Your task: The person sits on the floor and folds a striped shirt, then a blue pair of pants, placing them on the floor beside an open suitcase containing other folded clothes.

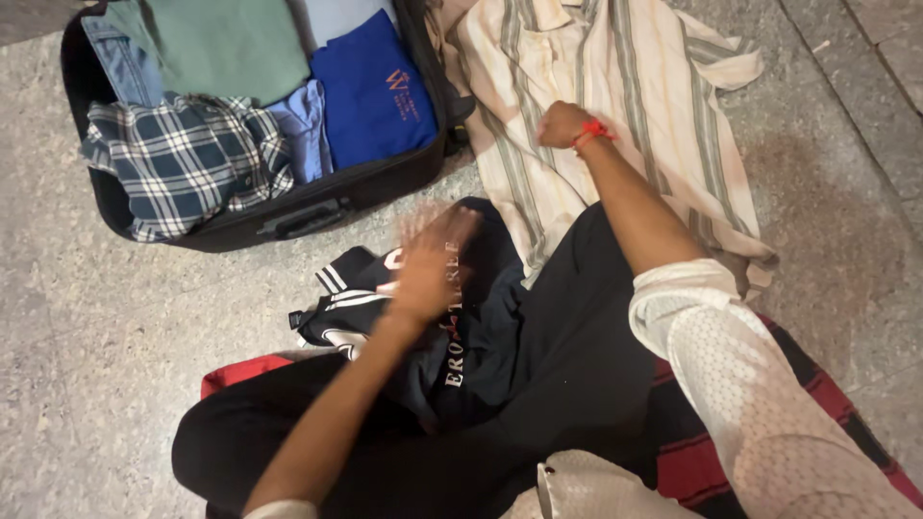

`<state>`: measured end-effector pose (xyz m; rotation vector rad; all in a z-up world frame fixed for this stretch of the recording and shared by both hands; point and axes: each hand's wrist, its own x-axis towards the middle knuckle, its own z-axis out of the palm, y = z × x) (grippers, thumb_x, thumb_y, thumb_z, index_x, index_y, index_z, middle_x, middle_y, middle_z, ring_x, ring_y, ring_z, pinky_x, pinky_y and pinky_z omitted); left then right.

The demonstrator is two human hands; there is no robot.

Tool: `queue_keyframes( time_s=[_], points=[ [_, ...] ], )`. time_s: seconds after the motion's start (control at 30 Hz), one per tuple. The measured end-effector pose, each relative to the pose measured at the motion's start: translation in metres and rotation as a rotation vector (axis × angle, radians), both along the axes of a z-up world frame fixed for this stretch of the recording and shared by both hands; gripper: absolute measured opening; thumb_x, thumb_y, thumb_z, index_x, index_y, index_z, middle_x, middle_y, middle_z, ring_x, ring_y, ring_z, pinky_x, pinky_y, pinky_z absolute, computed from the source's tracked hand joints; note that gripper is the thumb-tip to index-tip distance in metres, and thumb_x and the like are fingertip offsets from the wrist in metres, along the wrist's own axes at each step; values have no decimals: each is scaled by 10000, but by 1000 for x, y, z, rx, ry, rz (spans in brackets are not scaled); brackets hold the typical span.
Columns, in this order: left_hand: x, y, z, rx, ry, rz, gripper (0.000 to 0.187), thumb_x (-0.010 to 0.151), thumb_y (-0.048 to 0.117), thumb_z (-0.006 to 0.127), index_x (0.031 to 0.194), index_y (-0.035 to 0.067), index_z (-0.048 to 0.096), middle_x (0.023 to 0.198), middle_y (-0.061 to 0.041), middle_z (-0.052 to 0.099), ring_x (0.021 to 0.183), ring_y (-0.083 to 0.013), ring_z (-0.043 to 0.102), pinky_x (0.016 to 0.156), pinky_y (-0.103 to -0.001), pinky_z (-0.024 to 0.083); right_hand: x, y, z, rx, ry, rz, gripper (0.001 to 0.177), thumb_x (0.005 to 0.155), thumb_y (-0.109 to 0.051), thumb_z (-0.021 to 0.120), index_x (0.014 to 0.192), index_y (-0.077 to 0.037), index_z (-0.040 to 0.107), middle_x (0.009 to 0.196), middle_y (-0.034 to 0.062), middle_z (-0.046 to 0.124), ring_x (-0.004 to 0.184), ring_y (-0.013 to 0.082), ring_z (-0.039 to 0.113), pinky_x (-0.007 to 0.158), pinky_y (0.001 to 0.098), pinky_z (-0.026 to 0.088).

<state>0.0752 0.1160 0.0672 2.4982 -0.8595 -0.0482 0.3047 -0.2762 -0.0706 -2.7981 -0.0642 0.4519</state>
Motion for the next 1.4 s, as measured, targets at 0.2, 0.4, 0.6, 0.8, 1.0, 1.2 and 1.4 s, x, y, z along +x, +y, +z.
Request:
queue_keyframes(
  time_s=[0.2,0.4,0.6,0.8,1.0,1.2,1.4],
  points=[
    [-29,-87,-56,32,-40,-236,623,777,133,742,1381,203,607,1547,-31,469,1478,-353,301,1194,-598,204,-11,-17,1,-235,123,413,288,884,-259,569,1028,-139,787,1095,162,743,942,340,705,819,444,553],
    [-25,-73,-65,-223,25,-253,309,865,137,691,1170,150,738,1309,-24,656,1355,-278,512,1187,-458,358,-9,-19,6,-586,259,451,332,907,-91,482,1011,41,769,1010,207,781,848,295,780,739,396,613],
    [-36,-65,-55,-298,240,-206,250,925,101,667,1169,97,724,1312,-66,663,1183,-311,625,964,-400,527,-16,-26,-1,-145,277,22,344,934,-260,553,1106,-22,733,1047,144,726,778,265,667,624,398,552],
    [-59,-66,-52,-425,128,-98,217,907,83,691,1122,59,705,1310,-92,638,1218,-320,611,969,-408,539,-21,-36,-2,69,453,-402,459,972,-433,645,1147,-15,716,1013,114,694,702,216,564,538,373,486],
    [-68,-69,-46,-484,155,-48,251,912,29,678,1160,60,703,1329,-73,634,1230,-304,617,982,-386,538,-27,-38,2,308,552,-501,357,944,-373,697,1145,-78,705,897,106,664,597,161,484,464,325,392],
    [-69,-67,-51,-486,181,-31,259,887,21,676,1144,47,692,1334,-69,629,1259,-304,598,1018,-384,517,-33,-34,10,366,638,-548,325,934,-327,716,1158,-93,686,829,76,637,501,128,416,413,301,285],
    [-67,-67,-52,-499,187,-40,258,878,15,676,1135,35,690,1344,-79,620,1271,-313,583,1022,-390,505,-44,-28,21,374,595,-556,271,915,-268,686,1159,-151,686,901,-10,684,566,76,588,426,309,341]
  ],
)
